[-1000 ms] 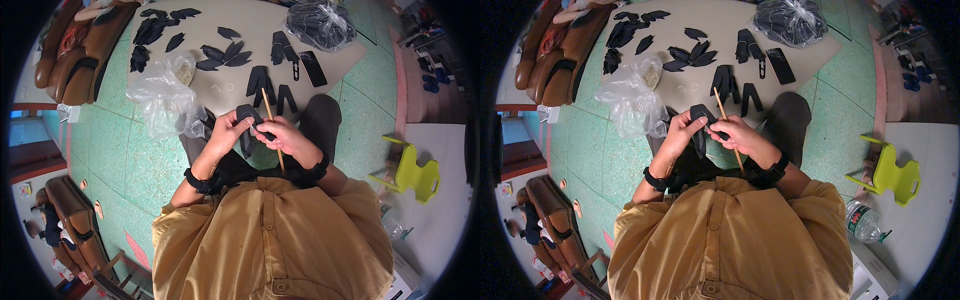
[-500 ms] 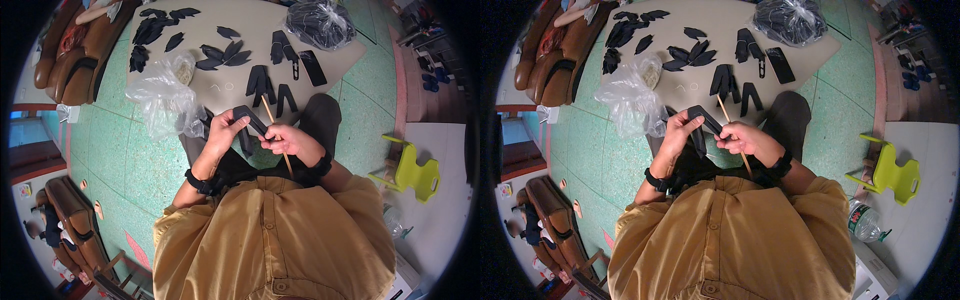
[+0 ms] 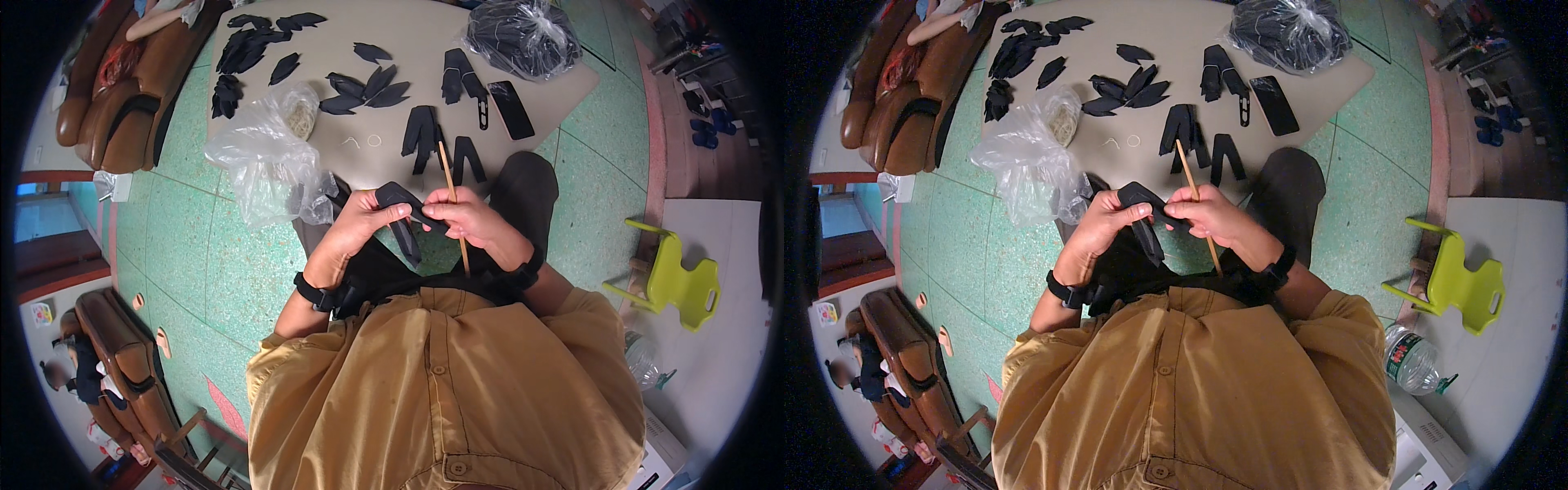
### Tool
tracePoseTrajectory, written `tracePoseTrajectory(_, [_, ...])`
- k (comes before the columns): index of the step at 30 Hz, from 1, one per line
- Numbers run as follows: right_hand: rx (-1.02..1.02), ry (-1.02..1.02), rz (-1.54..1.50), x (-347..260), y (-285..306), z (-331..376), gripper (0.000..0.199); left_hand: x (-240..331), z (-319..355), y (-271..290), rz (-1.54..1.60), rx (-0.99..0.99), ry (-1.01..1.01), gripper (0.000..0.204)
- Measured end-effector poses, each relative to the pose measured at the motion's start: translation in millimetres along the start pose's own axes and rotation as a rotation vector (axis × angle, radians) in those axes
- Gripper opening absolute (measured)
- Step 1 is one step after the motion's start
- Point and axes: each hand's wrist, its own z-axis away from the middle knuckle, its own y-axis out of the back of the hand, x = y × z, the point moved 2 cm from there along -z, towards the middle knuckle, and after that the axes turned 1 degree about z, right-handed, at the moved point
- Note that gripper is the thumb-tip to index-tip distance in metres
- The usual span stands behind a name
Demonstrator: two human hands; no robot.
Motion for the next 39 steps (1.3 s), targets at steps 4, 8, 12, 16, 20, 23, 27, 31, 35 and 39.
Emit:
tracePoseTrajectory(4, [0.053, 0.061, 0.061, 3, -4, 3, 0.008, -3, -1, -10, 0.066, 0.096, -0.153, 0.014])
tracePoseTrajectory(8, [0.195, 0.321, 0.232, 0, -15, 5, 0.006, -2, -3, -20, 0.025, 0.163, -0.149, 0.014])
tracePoseTrajectory(12, [0.217, 0.396, 0.202, -3, -16, 5, 0.006, -16, -7, -12, -0.064, 0.228, -0.156, 0.012])
tracePoseTrajectory(16, [0.219, 0.346, 0.338, -1, -14, 4, 0.008, -4, -5, -23, 0.014, 0.188, -0.201, 0.014])
tracePoseTrajectory(20, [0.256, 0.297, 0.533, -7, -18, 4, 0.013, -16, -8, -15, 0.112, 0.272, -0.068, 0.019])
tracePoseTrajectory(23, [0.293, 0.305, 0.633, -7, -12, 2, 0.015, -5, -7, -18, 0.276, 0.182, 0.070, 0.021])
tracePoseTrajectory(27, [0.267, 0.335, 0.477, -7, -9, -1, 0.020, -7, -7, -12, 0.097, 0.102, -0.084, 0.013])
tracePoseTrajectory(31, [0.241, 0.204, 0.332, -9, -11, 6, 0.015, -10, -8, -5, 0.075, 0.191, -0.084, 0.013])
tracePoseTrajectory(35, [0.262, 0.187, 0.279, -2, -8, 5, 0.015, -8, -6, -12, 0.152, 0.185, -0.038, 0.013])
tracePoseTrajectory(39, [0.250, 0.236, 0.333, -14, -20, 14, 0.016, -7, -5, -10, 0.090, 0.210, -0.081, 0.014])
